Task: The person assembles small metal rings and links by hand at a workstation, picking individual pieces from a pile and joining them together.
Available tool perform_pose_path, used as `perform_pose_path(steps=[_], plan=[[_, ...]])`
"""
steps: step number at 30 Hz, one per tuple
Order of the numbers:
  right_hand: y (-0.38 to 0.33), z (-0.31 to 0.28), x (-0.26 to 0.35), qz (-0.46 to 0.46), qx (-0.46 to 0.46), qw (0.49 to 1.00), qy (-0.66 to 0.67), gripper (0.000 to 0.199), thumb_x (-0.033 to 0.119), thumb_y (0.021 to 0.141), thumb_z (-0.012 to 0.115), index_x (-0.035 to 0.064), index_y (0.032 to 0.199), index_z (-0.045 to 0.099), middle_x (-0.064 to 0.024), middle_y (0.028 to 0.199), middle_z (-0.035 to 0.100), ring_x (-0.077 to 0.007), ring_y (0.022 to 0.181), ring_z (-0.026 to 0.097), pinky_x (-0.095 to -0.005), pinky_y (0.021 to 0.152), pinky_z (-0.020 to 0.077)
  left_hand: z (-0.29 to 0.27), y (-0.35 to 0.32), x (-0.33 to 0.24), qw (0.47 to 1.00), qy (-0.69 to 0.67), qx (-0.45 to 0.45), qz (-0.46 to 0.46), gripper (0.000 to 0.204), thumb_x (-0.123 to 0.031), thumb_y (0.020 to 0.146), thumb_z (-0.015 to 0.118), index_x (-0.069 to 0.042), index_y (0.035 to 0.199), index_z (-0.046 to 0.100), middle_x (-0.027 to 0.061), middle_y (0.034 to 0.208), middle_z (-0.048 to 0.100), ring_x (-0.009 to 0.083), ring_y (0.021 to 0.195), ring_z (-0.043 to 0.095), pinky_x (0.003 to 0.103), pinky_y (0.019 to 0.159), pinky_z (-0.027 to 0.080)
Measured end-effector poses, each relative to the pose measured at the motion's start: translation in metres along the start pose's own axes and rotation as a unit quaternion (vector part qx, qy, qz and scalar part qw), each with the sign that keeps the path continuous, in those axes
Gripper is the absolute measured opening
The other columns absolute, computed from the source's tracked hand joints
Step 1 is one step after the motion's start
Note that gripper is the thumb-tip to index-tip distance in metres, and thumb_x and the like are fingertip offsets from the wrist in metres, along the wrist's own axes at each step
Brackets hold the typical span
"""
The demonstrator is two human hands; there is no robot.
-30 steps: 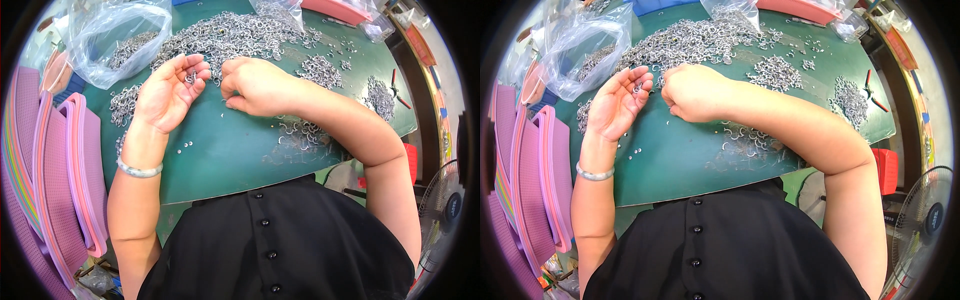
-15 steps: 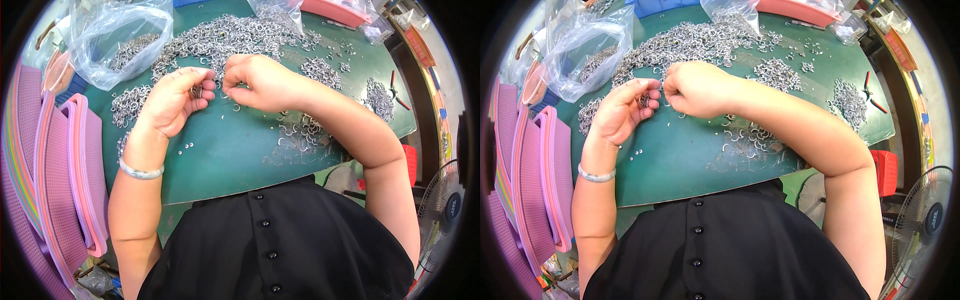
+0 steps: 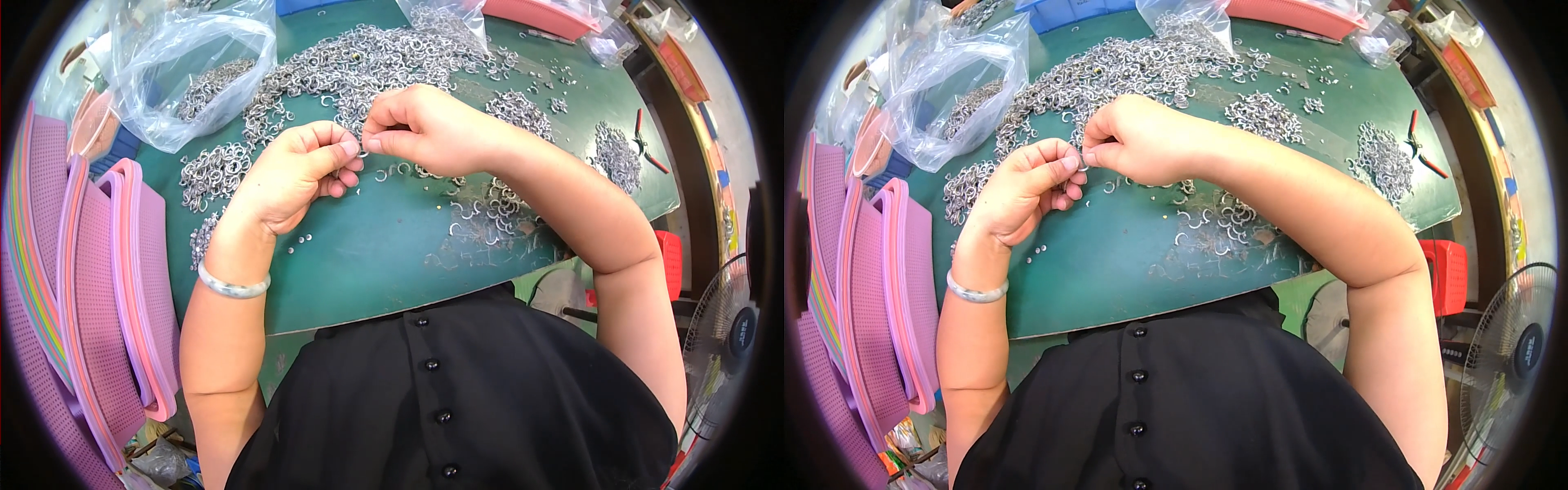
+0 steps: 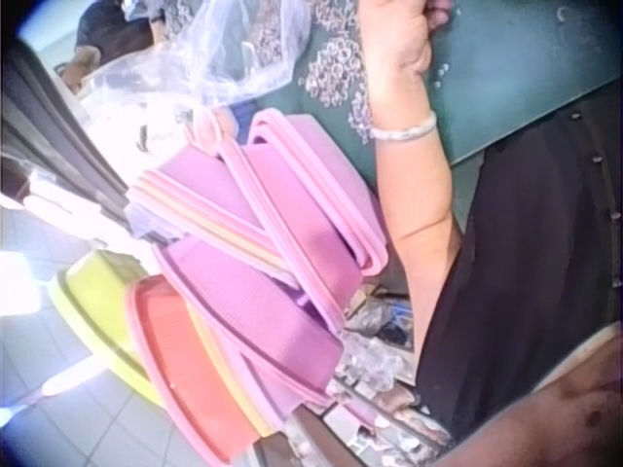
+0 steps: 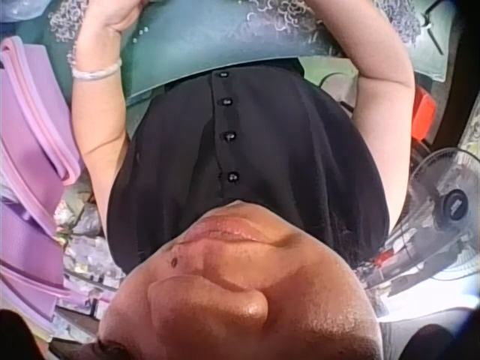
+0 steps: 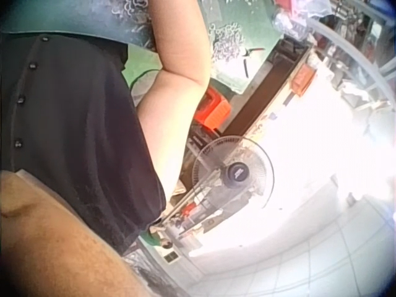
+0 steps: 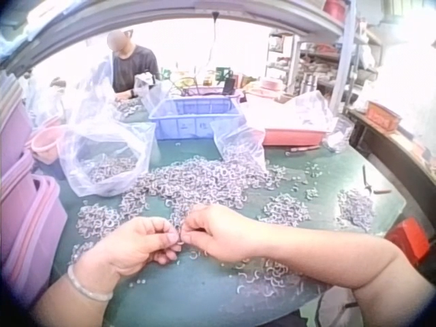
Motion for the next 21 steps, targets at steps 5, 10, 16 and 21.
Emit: perform_pose_path(steps=[5, 10, 16, 21], plan=[[-0.001, -0.004, 0.000, 0.009, -0.009, 1.000, 0.010, 0.016, 0.013, 0.083, 0.058, -0.0006, 0.092, 0.060, -0.0082, 0.074, 0.061, -0.0140, 0.068, 0.055, -0.0292, 0.064, 0.0453, 0.000, 0.000, -0.001, 1.000, -0.028, 0.005, 0.005, 0.007, -0.013, 0.088, 0.055, -0.006, 0.086, 0.057, 0.0034, 0.081, 0.062, 0.0088, 0.069, 0.059, 0.020, 0.060, 0.049], [-0.005, -0.006, -0.006, -0.001, -0.001, 1.000, -0.005, 0.013, 0.010, 0.081, 0.058, 0.0005, 0.090, 0.060, -0.0087, 0.077, 0.061, -0.0170, 0.070, 0.057, -0.0301, 0.064, 0.0458, -0.004, 0.002, -0.004, 0.995, -0.096, 0.012, 0.022, 0.005, -0.008, 0.085, 0.055, -0.004, 0.084, 0.056, 0.0119, 0.088, 0.063, 0.0163, 0.077, 0.062, 0.025, 0.068, 0.053], [-0.012, 0.007, -0.002, -0.043, 0.064, 0.988, -0.133, 0.007, 0.007, 0.074, 0.060, 0.0036, 0.081, 0.060, -0.0096, 0.080, 0.055, -0.0282, 0.079, 0.056, -0.0358, 0.069, 0.0453, -0.009, 0.002, -0.007, 0.985, -0.164, 0.024, 0.043, 0.005, -0.003, 0.081, 0.055, -0.002, 0.086, 0.055, 0.0155, 0.093, 0.062, 0.0210, 0.080, 0.063, 0.029, 0.072, 0.053], [-0.011, 0.013, -0.003, -0.036, 0.074, 0.985, -0.152, 0.007, 0.008, 0.072, 0.060, 0.0036, 0.078, 0.060, -0.0094, 0.079, 0.055, -0.0278, 0.082, 0.055, -0.0369, 0.072, 0.0446, -0.010, 0.004, -0.006, 0.981, -0.188, 0.030, 0.047, 0.021, -0.001, 0.082, 0.050, 0.002, 0.103, 0.052, 0.0143, 0.096, 0.059, 0.0203, 0.084, 0.061, 0.030, 0.075, 0.052]])
Point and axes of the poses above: each hand's wrist, its own y-axis towards the middle knuckle, its own z-axis out of the palm, x = y × z, the point moved 9 cm from there along y, towards the middle knuckle
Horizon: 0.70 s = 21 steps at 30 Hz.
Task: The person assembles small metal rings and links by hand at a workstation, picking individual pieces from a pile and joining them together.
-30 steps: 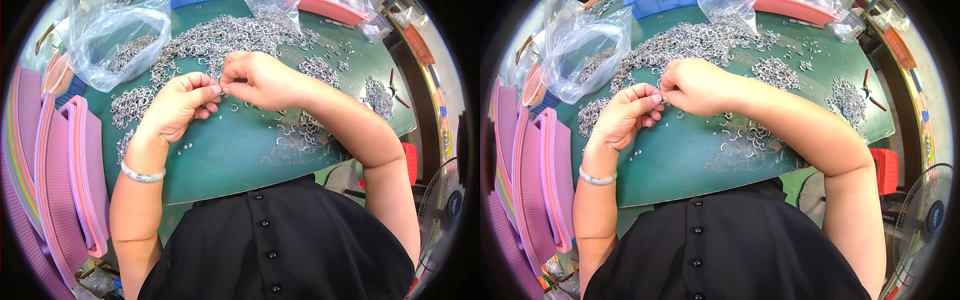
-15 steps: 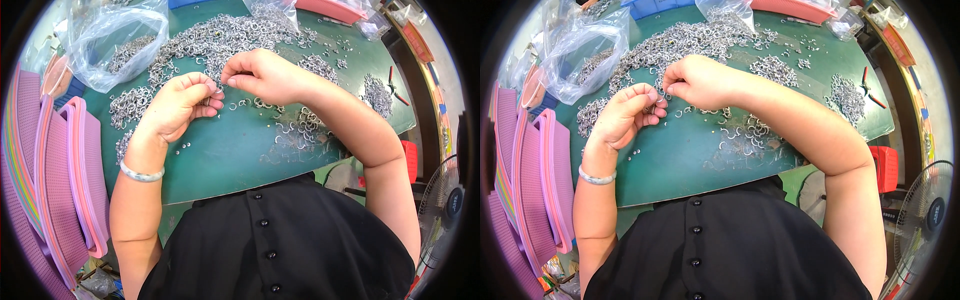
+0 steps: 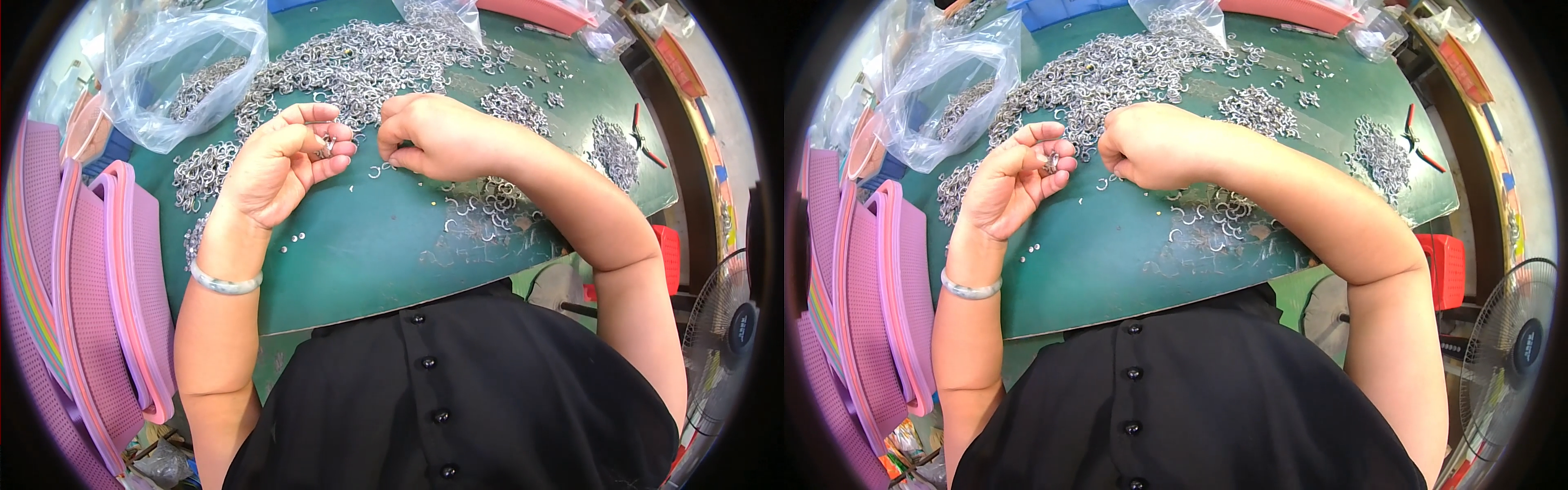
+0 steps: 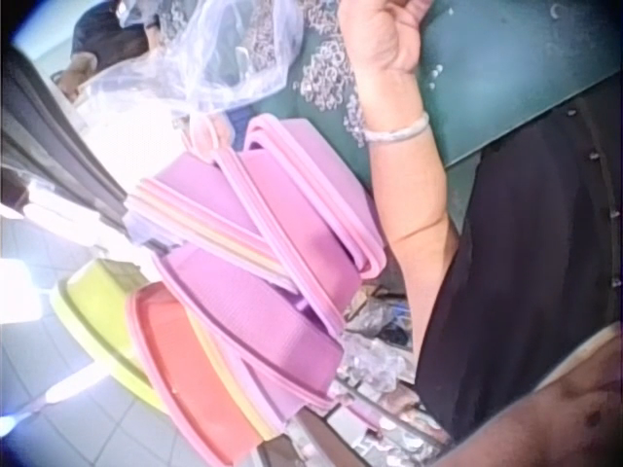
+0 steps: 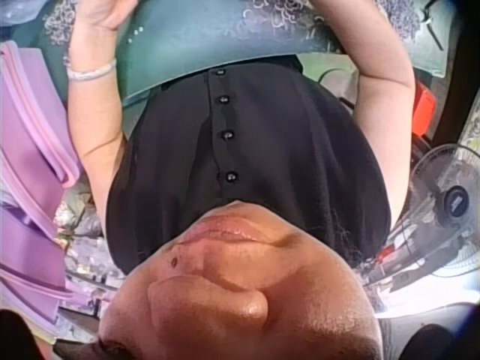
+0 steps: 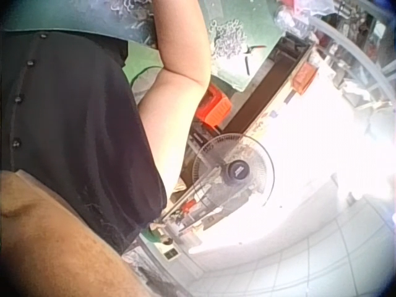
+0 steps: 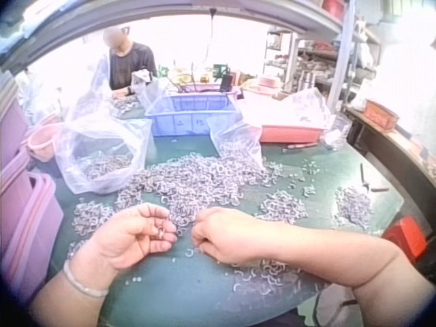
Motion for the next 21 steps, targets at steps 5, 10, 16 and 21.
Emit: perform_pose_path(steps=[5, 10, 16, 21], plan=[[0.001, -0.001, 0.001, -0.008, -0.015, 1.000, -0.005, 0.005, 0.006, 0.074, 0.057, 0.0021, 0.077, 0.057, -0.0106, 0.079, 0.054, -0.0292, 0.081, 0.054, -0.0377, 0.072, 0.0445, 0.003, 0.001, 0.002, 1.000, 0.008, -0.017, -0.011, 0.021, 0.000, 0.081, 0.047, 0.003, 0.100, 0.054, 0.0121, 0.090, 0.059, 0.0196, 0.080, 0.060, 0.030, 0.074, 0.052], [0.001, -0.012, 0.005, -0.031, -0.068, 0.997, 0.004, 0.005, 0.006, 0.075, 0.054, 0.0013, 0.077, 0.055, -0.0120, 0.080, 0.054, -0.0303, 0.081, 0.054, -0.0385, 0.071, 0.0441, 0.004, 0.001, 0.008, 0.999, 0.037, -0.011, -0.031, 0.023, -0.009, 0.088, 0.047, 0.003, 0.107, 0.052, 0.0116, 0.096, 0.059, 0.0178, 0.082, 0.060, 0.028, 0.075, 0.051], [0.001, -0.008, 0.008, -0.036, -0.032, 0.999, -0.007, 0.007, 0.008, 0.075, 0.058, 0.0024, 0.078, 0.056, -0.0115, 0.079, 0.053, -0.0291, 0.084, 0.053, -0.0382, 0.073, 0.0436, 0.004, -0.001, 0.009, 0.996, 0.078, -0.024, -0.032, 0.023, -0.013, 0.089, 0.048, 0.002, 0.106, 0.054, 0.0090, 0.094, 0.059, 0.0161, 0.081, 0.059, 0.027, 0.073, 0.050], [-0.002, -0.002, 0.014, -0.060, -0.022, 0.998, -0.021, 0.008, 0.008, 0.072, 0.061, 0.0025, 0.074, 0.056, -0.0097, 0.077, 0.051, -0.0281, 0.086, 0.052, -0.0369, 0.074, 0.0434, 0.003, 0.000, 0.008, 0.997, 0.064, -0.022, -0.032, 0.023, -0.016, 0.091, 0.048, 0.001, 0.105, 0.055, 0.0078, 0.092, 0.059, 0.0147, 0.079, 0.058, 0.025, 0.069, 0.048]])
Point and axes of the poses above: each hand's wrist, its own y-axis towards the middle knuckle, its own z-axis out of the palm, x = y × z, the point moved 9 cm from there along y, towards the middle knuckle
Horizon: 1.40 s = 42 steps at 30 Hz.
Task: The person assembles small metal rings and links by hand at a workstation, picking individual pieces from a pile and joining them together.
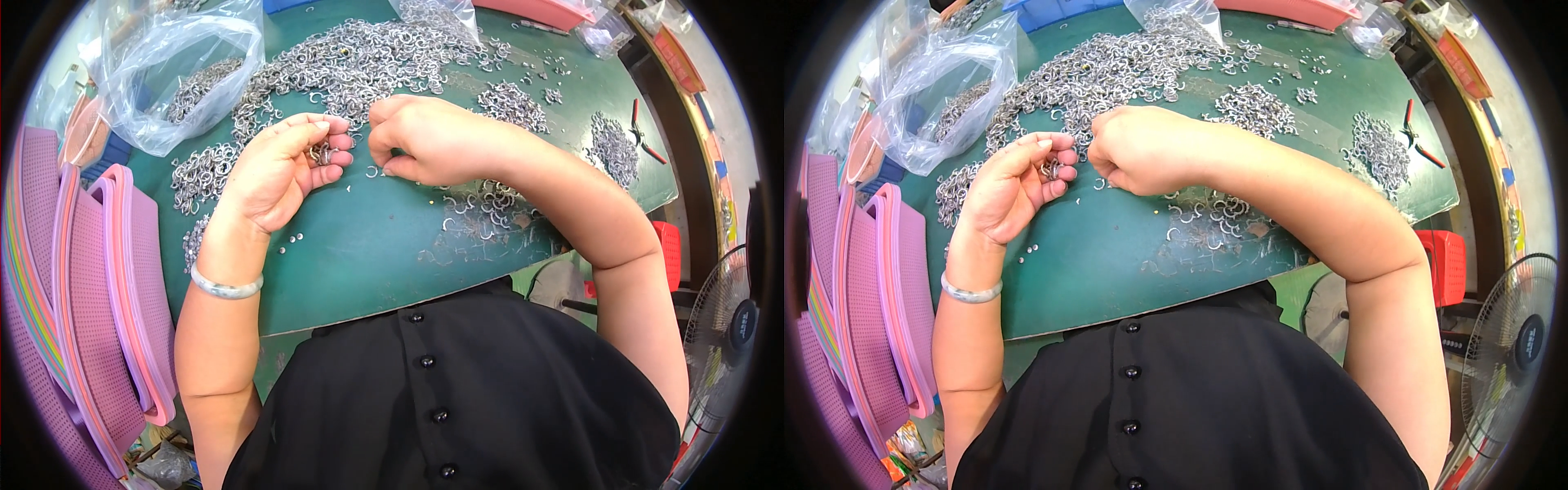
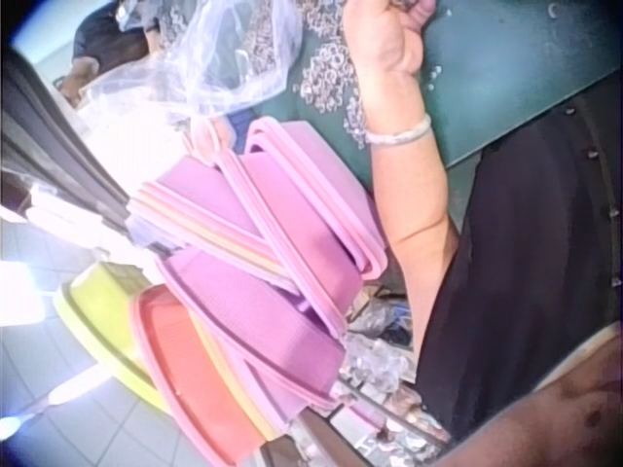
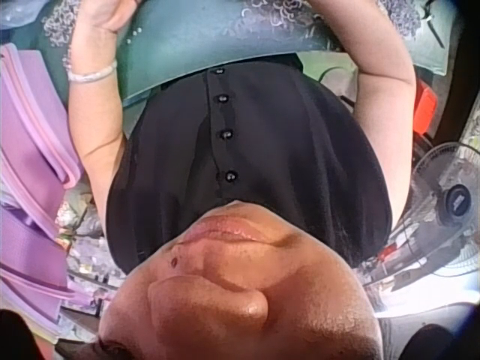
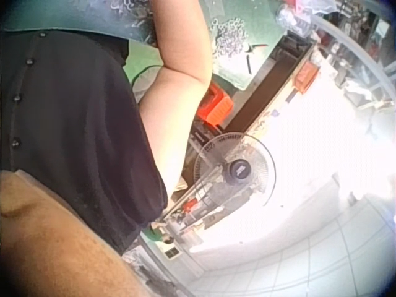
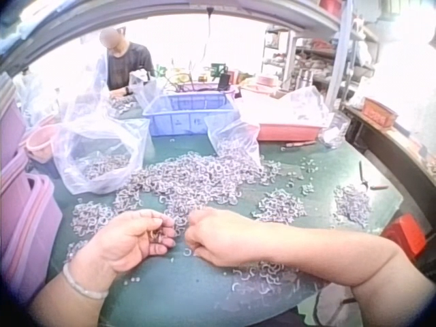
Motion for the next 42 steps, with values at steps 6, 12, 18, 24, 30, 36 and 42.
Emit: perform_pose_path(steps=[6, 12, 18, 24, 30, 36, 42], plan=[[0.002, 0.000, 0.003, -0.021, -0.032, 0.999, -0.013, 0.007, 0.006, 0.072, 0.057, 0.0018, 0.069, 0.052, -0.0108, 0.075, 0.050, -0.0293, 0.081, 0.052, -0.0373, 0.073, 0.0433, -0.003, 0.001, -0.002, 1.000, -0.010, -0.011, 0.014, 0.019, -0.015, 0.091, 0.048, 0.000, 0.099, 0.057, 0.0072, 0.089, 0.059, 0.0154, 0.076, 0.058, 0.026, 0.069, 0.049], [-0.001, -0.001, 0.003, -0.026, -0.032, 0.999, 0.000, 0.008, 0.006, 0.071, 0.058, 0.0017, 0.068, 0.051, -0.0105, 0.077, 0.050, -0.0293, 0.084, 0.051, -0.0377, 0.074, 0.0426, -0.010, 0.001, -0.004, 0.999, 0.003, -0.030, 0.025, 0.025, -0.019, 0.092, 0.046, 0.001, 0.103, 0.056, 0.0067, 0.090, 0.058, 0.0139, 0.078, 0.055, 0.025, 0.070, 0.047], [-0.002, -0.002, 0.003, -0.042, -0.025, 0.999, 0.013, 0.007, 0.007, 0.070, 0.059, 0.0024, 0.071, 0.054, -0.0100, 0.078, 0.050, -0.0288, 0.086, 0.050, -0.0374, 0.076, 0.0417, -0.008, 0.002, -0.004, 0.999, 0.000, -0.033, 0.023, 0.025, -0.020, 0.092, 0.046, 0.001, 0.102, 0.057, 0.0067, 0.089, 0.058, 0.0141, 0.077, 0.055, 0.026, 0.069, 0.047], [0.009, -0.021, 0.004, -0.034, -0.110, 0.992, 0.058, 0.011, 0.011, 0.072, 0.060, 0.0017, 0.076, 0.056, -0.0104, 0.079, 0.052, -0.0277, 0.079, 0.053, -0.0362, 0.069, 0.0437, 0.006, 0.001, 0.001, 0.999, -0.032, 0.001, -0.009, 0.027, -0.020, 0.093, 0.044, 0.003, 0.099, 0.056, 0.0117, 0.091, 0.060, 0.0201, 0.083, 0.060, 0.031, 0.076, 0.052], [0.018, -0.028, -0.025, 0.085, -0.154, 0.982, 0.063, 0.013, 0.016, 0.077, 0.062, 0.0035, 0.081, 0.061, -0.0107, 0.080, 0.057, -0.0270, 0.079, 0.057, -0.0351, 0.068, 0.0463, -0.001, 0.003, 0.001, 0.994, -0.104, 0.034, -0.024, 0.035, -0.025, 0.095, 0.042, 0.006, 0.105, 0.054, 0.0154, 0.097, 0.060, 0.0225, 0.083, 0.060, 0.030, 0.075, 0.051], [0.018, -0.005, -0.025, 0.055, -0.113, 0.990, -0.059, 0.009, 0.013, 0.071, 0.061, 0.0053, 0.075, 0.060, -0.0103, 0.079, 0.055, -0.0290, 0.081, 0.056, -0.0387, 0.072, 0.0459, -0.016, 0.007, -0.005, 0.991, -0.131, -0.012, 0.015, 0.033, -0.024, 0.094, 0.043, 0.007, 0.102, 0.053, 0.0135, 0.090, 0.057, 0.0210, 0.079, 0.057, 0.028, 0.070, 0.051], [0.019, -0.014, -0.018, 0.031, -0.140, 0.987, -0.069, 0.009, 0.012, 0.070, 0.059, 0.0035, 0.071, 0.058, -0.0108, 0.077, 0.054, -0.0295, 0.079, 0.055, -0.0384, 0.070, 0.0456, -0.020, 0.005, -0.008, 0.993, -0.110, -0.040, 0.029, 0.032, -0.023, 0.094, 0.044, 0.007, 0.102, 0.052, 0.0134, 0.091, 0.057, 0.0211, 0.080, 0.058, 0.028, 0.071, 0.051]])
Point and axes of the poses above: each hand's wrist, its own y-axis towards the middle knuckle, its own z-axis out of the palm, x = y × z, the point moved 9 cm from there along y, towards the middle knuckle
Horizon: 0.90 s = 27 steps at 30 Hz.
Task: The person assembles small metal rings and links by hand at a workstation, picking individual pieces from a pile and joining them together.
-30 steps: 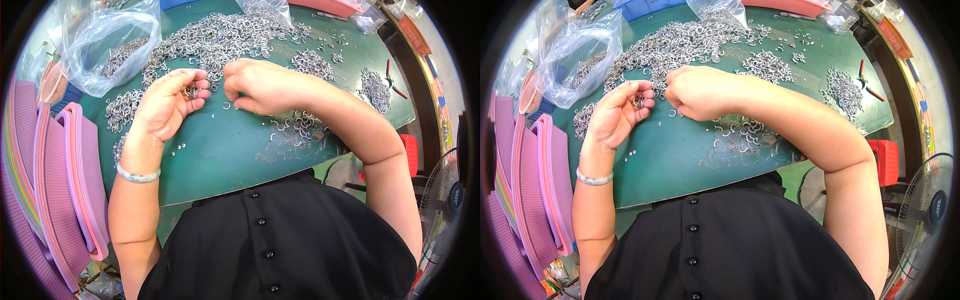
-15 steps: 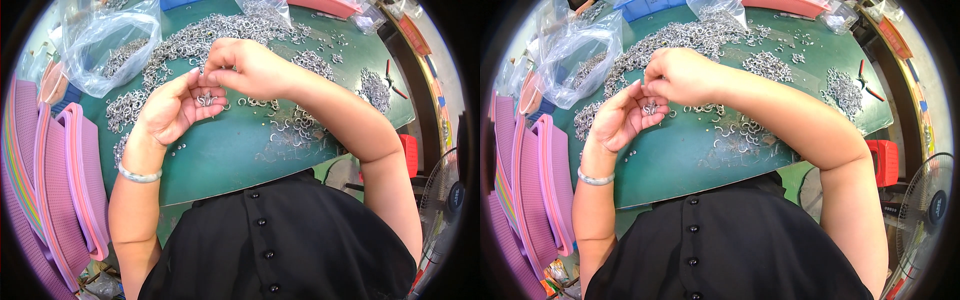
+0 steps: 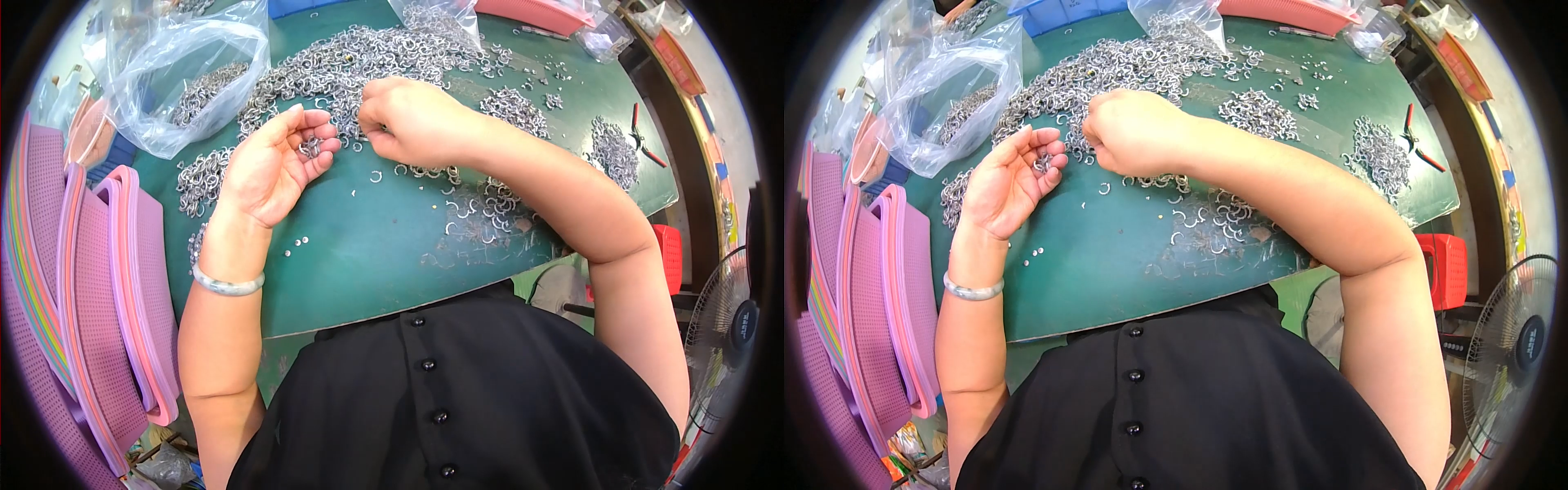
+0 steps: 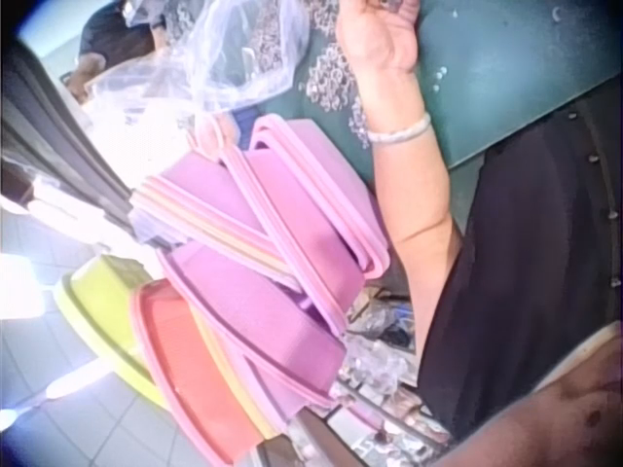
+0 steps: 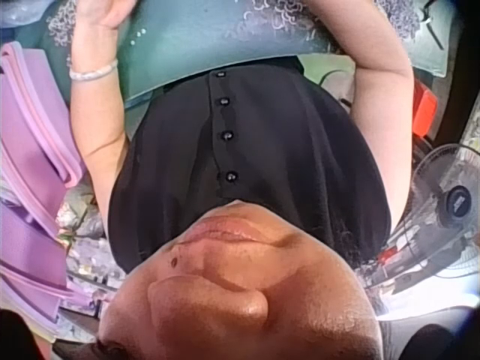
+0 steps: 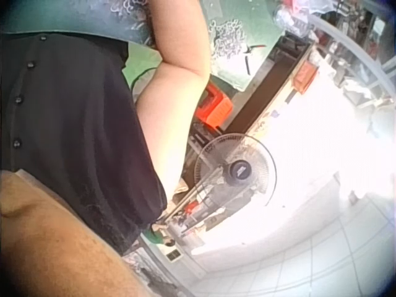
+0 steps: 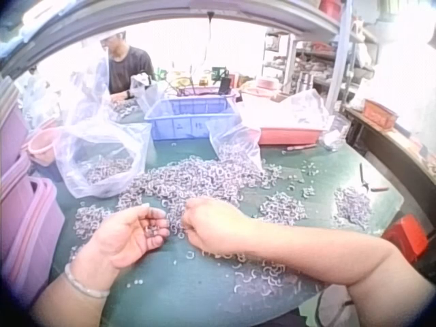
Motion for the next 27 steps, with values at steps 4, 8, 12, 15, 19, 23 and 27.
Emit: perform_pose_path(steps=[4, 8, 12, 15, 19, 23, 27], plan=[[0.012, -0.012, 0.004, 0.005, 0.024, 0.997, 0.074, 0.012, 0.013, 0.071, 0.058, 0.0016, 0.075, 0.059, -0.0119, 0.078, 0.055, -0.0286, 0.075, 0.055, -0.0364, 0.066, 0.0451, 0.009, -0.003, 0.007, 0.999, 0.016, 0.001, -0.029, 0.033, -0.025, 0.094, 0.043, 0.006, 0.101, 0.053, 0.0138, 0.092, 0.058, 0.0221, 0.083, 0.058, 0.031, 0.075, 0.051], [0.016, -0.023, 0.011, -0.028, -0.034, 0.990, 0.132, 0.017, 0.017, 0.073, 0.056, 0.0006, 0.074, 0.061, -0.0154, 0.072, 0.060, -0.0327, 0.069, 0.059, -0.0402, 0.064, 0.0471, 0.015, -0.003, 0.011, 0.998, 0.000, 0.041, -0.052, 0.033, -0.024, 0.094, 0.043, 0.006, 0.100, 0.054, 0.0138, 0.091, 0.059, 0.0225, 0.083, 0.059, 0.033, 0.076, 0.052], [0.018, -0.011, -0.007, 0.049, 0.033, 0.984, 0.165, 0.016, 0.015, 0.080, 0.058, 0.0003, 0.086, 0.062, -0.0108, 0.082, 0.060, -0.0216, 0.070, 0.058, -0.0328, 0.063, 0.0467, 0.007, -0.001, 0.005, 0.999, 0.002, 0.045, -0.021, 0.028, -0.018, 0.094, 0.043, 0.007, 0.102, 0.054, 0.0137, 0.089, 0.060, 0.0221, 0.079, 0.061, 0.031, 0.072, 0.053], [0.016, -0.008, -0.018, 0.052, 0.022, 0.988, 0.146, 0.015, 0.013, 0.078, 0.060, 0.0015, 0.086, 0.062, -0.0110, 0.082, 0.059, -0.0237, 0.072, 0.059, -0.0336, 0.065, 0.0474, 0.005, 0.000, 0.001, 0.999, 0.029, 0.036, 0.000, 0.027, -0.016, 0.092, 0.048, 0.007, 0.106, 0.053, 0.0140, 0.092, 0.060, 0.0222, 0.083, 0.061, 0.029, 0.073, 0.053], [0.017, 0.009, -0.015, 0.036, 0.089, 0.995, 0.039, 0.012, 0.012, 0.073, 0.061, 0.0061, 0.083, 0.063, -0.0096, 0.082, 0.056, -0.0282, 0.081, 0.057, -0.0376, 0.072, 0.0465, 0.005, -0.001, 0.000, 1.000, 0.018, 0.010, -0.002, 0.028, -0.016, 0.093, 0.046, 0.008, 0.107, 0.052, 0.0146, 0.094, 0.060, 0.0235, 0.086, 0.061, 0.031, 0.078, 0.054], [0.018, 0.007, -0.008, -0.012, 0.041, 0.999, -0.009, 0.011, 0.013, 0.073, 0.059, 0.0057, 0.081, 0.063, -0.0094, 0.083, 0.056, -0.0288, 0.084, 0.056, -0.0378, 0.072, 0.0464, 0.001, 0.001, 0.000, 1.000, -0.001, -0.002, -0.010, 0.030, -0.016, 0.093, 0.043, 0.008, 0.109, 0.050, 0.0158, 0.097, 0.059, 0.0248, 0.090, 0.061, 0.035, 0.083, 0.052], [0.017, 0.007, -0.010, -0.012, 0.027, 1.000, -0.007, 0.009, 0.012, 0.073, 0.058, 0.0050, 0.079, 0.061, -0.0096, 0.084, 0.055, -0.0294, 0.085, 0.056, -0.0383, 0.073, 0.0463, -0.004, 0.002, -0.003, 1.000, -0.001, -0.012, 0.001, 0.031, -0.017, 0.094, 0.043, 0.008, 0.109, 0.049, 0.0164, 0.100, 0.058, 0.0251, 0.093, 0.060, 0.037, 0.085, 0.051]])
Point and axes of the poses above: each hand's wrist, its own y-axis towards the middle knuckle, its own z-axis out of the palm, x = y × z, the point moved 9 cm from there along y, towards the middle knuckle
